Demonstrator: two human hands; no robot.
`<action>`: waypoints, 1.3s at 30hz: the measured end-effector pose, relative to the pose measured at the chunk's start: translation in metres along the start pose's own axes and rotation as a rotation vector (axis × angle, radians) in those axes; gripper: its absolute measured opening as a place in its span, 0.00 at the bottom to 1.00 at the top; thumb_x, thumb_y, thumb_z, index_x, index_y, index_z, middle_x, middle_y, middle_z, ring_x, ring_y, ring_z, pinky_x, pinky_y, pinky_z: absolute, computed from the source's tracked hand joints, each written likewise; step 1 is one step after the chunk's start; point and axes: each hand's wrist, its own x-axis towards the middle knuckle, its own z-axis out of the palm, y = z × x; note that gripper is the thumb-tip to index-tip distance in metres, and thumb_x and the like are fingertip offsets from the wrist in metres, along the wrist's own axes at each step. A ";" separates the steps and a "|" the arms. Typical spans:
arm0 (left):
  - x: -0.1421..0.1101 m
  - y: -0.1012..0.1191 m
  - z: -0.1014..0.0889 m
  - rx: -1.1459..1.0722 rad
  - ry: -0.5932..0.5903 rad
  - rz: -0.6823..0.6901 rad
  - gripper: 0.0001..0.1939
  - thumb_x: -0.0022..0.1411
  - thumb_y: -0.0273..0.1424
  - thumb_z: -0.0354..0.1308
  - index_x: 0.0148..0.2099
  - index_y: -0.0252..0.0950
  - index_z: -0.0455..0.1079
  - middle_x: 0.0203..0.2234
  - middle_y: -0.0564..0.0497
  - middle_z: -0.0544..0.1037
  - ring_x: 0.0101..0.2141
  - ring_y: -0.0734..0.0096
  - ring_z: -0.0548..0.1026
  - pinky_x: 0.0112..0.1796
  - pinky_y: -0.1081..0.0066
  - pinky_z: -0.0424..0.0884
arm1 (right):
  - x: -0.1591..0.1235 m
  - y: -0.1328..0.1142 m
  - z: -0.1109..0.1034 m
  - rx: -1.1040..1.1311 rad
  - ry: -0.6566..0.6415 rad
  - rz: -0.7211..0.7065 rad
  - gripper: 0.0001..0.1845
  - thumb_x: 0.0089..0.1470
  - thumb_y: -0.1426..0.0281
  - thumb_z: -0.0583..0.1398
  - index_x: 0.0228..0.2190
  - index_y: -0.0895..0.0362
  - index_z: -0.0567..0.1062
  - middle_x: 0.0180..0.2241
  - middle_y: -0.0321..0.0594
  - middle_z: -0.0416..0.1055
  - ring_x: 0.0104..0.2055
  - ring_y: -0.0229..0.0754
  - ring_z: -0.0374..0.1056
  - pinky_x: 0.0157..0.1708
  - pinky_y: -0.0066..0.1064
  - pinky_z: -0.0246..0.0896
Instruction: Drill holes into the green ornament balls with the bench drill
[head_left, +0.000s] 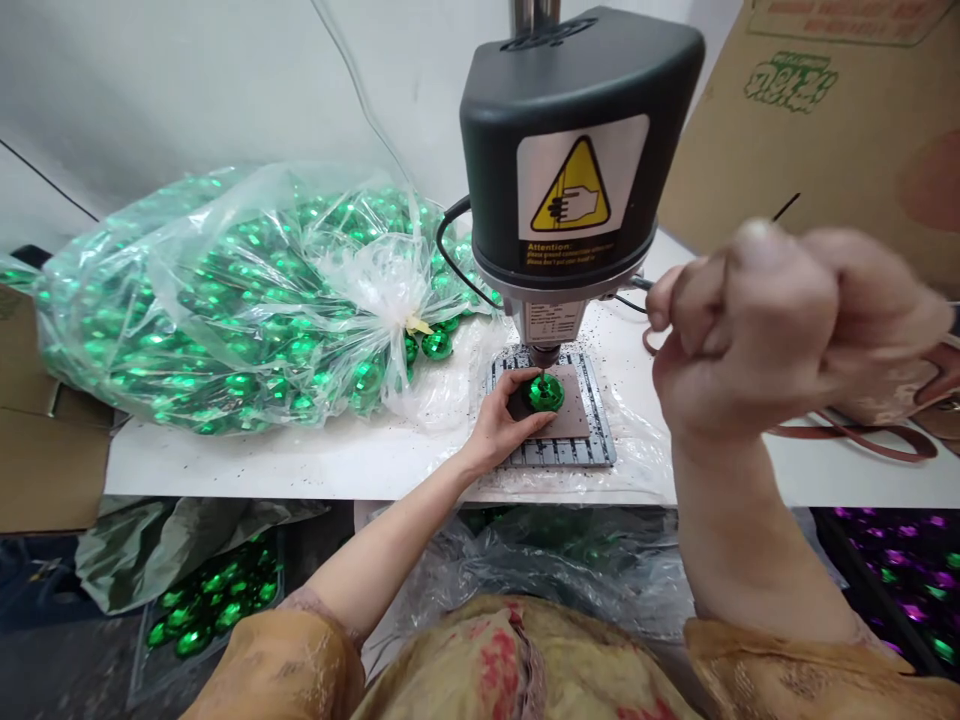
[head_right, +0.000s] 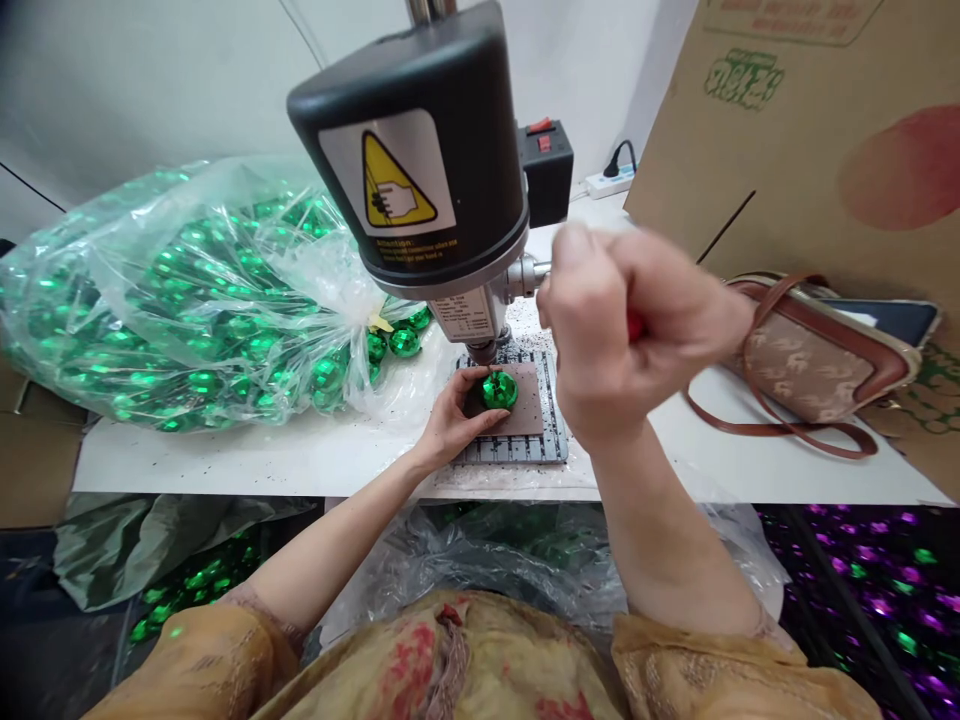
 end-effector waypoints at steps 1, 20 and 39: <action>0.001 0.001 0.001 0.006 0.004 -0.001 0.30 0.55 0.40 0.71 0.56 0.38 0.66 0.51 0.42 0.76 0.53 0.57 0.75 0.55 0.57 0.72 | 0.008 -0.004 0.006 0.012 0.031 -0.069 0.24 0.50 0.72 0.61 0.13 0.54 0.54 0.11 0.28 0.49 0.14 0.30 0.46 0.16 0.32 0.44; -0.107 0.042 -0.065 0.965 -0.253 0.668 0.14 0.71 0.37 0.54 0.54 0.37 0.68 0.44 0.41 0.78 0.42 0.62 0.76 0.45 0.63 0.73 | 0.037 -0.005 0.015 0.070 -0.156 -0.044 0.20 0.57 0.72 0.58 0.18 0.52 0.55 0.14 0.27 0.47 0.14 0.30 0.49 0.15 0.34 0.44; 0.021 0.026 -0.057 -0.056 0.262 -0.158 0.26 0.55 0.42 0.70 0.52 0.37 0.70 0.41 0.46 0.79 0.41 0.64 0.78 0.44 0.64 0.74 | 0.036 0.000 0.014 0.122 -0.127 -0.062 0.20 0.57 0.72 0.59 0.17 0.52 0.58 0.13 0.28 0.55 0.13 0.32 0.50 0.13 0.33 0.43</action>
